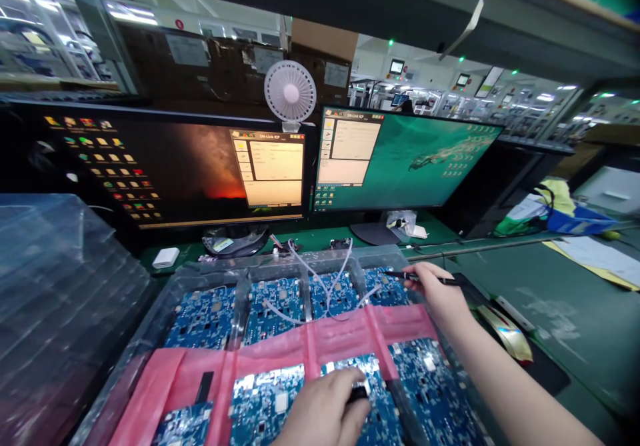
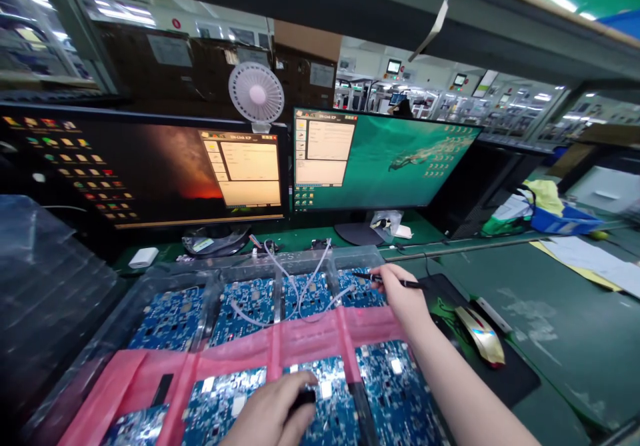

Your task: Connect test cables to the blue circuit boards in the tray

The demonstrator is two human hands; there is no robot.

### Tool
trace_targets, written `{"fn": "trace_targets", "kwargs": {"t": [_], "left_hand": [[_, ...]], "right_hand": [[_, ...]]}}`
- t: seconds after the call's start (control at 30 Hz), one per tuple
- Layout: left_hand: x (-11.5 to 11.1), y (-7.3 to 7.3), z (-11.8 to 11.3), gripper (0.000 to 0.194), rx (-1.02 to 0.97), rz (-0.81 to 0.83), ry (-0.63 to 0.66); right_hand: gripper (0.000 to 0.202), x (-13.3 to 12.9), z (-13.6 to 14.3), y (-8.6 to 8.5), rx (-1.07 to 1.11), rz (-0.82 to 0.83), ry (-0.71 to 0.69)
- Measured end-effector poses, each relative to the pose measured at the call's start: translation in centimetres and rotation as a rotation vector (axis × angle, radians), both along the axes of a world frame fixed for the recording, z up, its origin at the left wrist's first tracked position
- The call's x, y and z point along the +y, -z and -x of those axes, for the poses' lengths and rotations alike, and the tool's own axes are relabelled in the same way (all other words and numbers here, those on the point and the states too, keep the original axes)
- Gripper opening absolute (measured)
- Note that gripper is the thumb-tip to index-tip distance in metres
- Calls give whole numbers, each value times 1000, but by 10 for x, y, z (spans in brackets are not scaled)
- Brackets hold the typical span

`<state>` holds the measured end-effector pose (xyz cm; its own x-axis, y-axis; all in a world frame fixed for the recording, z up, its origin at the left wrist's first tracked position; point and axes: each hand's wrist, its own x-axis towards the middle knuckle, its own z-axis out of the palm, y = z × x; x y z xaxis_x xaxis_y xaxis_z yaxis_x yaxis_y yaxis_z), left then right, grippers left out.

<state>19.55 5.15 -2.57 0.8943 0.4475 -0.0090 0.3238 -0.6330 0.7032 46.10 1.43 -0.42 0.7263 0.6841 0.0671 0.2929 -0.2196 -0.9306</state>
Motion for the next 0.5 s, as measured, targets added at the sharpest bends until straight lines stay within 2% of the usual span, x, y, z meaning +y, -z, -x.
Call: {"fn": "trace_targets", "kwargs": {"t": [0.1, 0.2, 0.33, 0.5], "left_hand": [[-2, -8, 3, 23, -79, 153, -198], [-2, -11, 4, 21, -158, 241, -256], [0, -11, 3, 20, -204, 261, -276], [0, -11, 5, 18, -261, 201, -258]], "right_hand": [[29, -23, 39, -13, 359, -148, -136], [28, -41, 78, -15, 625, -196, -201], [30, -49, 104, -12, 705, -207, -194], [34, -47, 107, -9, 664, -157, -201]]}}
